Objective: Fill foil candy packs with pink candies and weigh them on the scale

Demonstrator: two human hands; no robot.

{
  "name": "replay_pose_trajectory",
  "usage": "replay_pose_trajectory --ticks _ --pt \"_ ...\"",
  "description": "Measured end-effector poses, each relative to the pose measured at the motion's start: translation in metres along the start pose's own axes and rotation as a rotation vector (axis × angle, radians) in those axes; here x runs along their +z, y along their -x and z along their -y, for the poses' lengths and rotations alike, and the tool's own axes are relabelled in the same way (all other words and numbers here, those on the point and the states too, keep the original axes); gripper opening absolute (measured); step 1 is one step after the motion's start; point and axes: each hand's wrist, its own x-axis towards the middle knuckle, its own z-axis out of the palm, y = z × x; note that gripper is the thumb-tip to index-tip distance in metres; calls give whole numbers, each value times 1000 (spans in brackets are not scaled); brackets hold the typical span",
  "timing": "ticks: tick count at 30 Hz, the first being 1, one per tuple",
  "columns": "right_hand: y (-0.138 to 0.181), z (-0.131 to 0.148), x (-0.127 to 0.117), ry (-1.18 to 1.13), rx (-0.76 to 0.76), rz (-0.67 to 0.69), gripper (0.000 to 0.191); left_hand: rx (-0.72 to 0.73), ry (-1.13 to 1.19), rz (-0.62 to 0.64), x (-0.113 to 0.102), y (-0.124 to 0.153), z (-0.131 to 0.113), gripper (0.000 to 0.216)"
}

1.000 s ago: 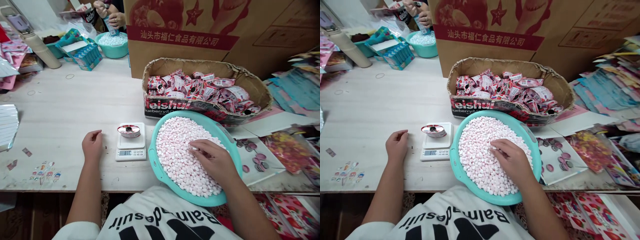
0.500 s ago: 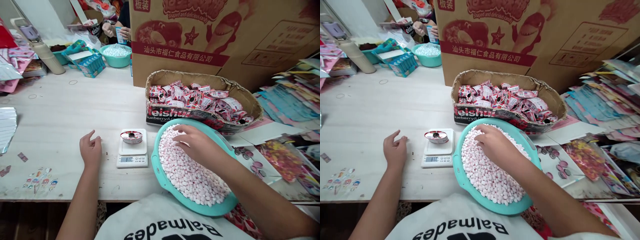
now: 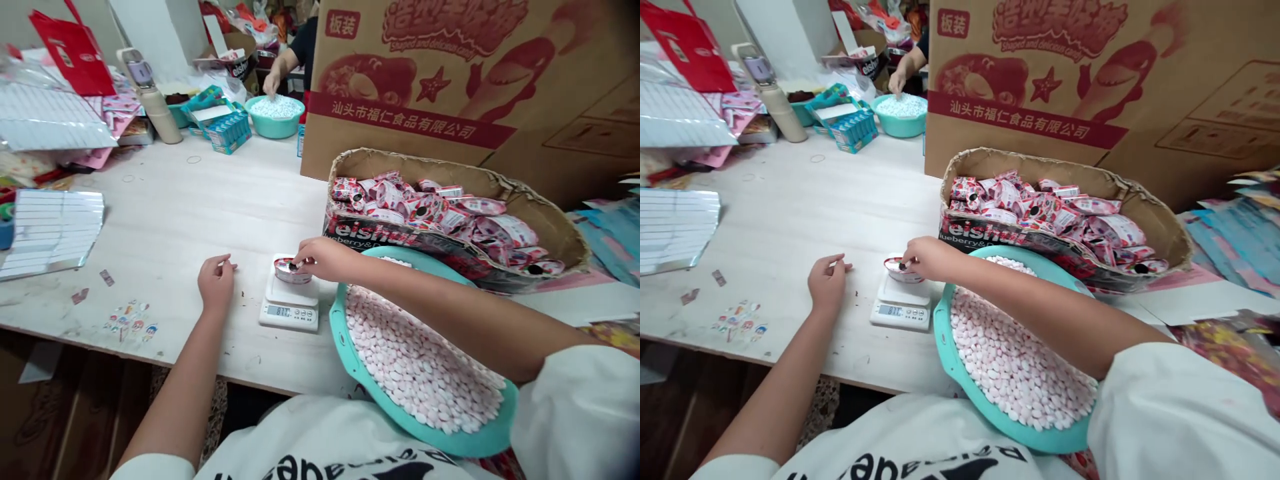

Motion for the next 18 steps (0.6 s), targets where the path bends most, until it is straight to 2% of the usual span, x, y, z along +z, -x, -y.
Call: replay_pose_trajectory --ticks 4,10,18 --pt "-3 -3 8 -13 51 -55 25 1 6 19 -2 1 -4 23" --pt "-4 2 11 27 118 -39 22 -11 -21 13 -3 1 -4 25" --pt "12 0 -8 -7 102 -152 28 6 -48 5 -3 0 0 24"
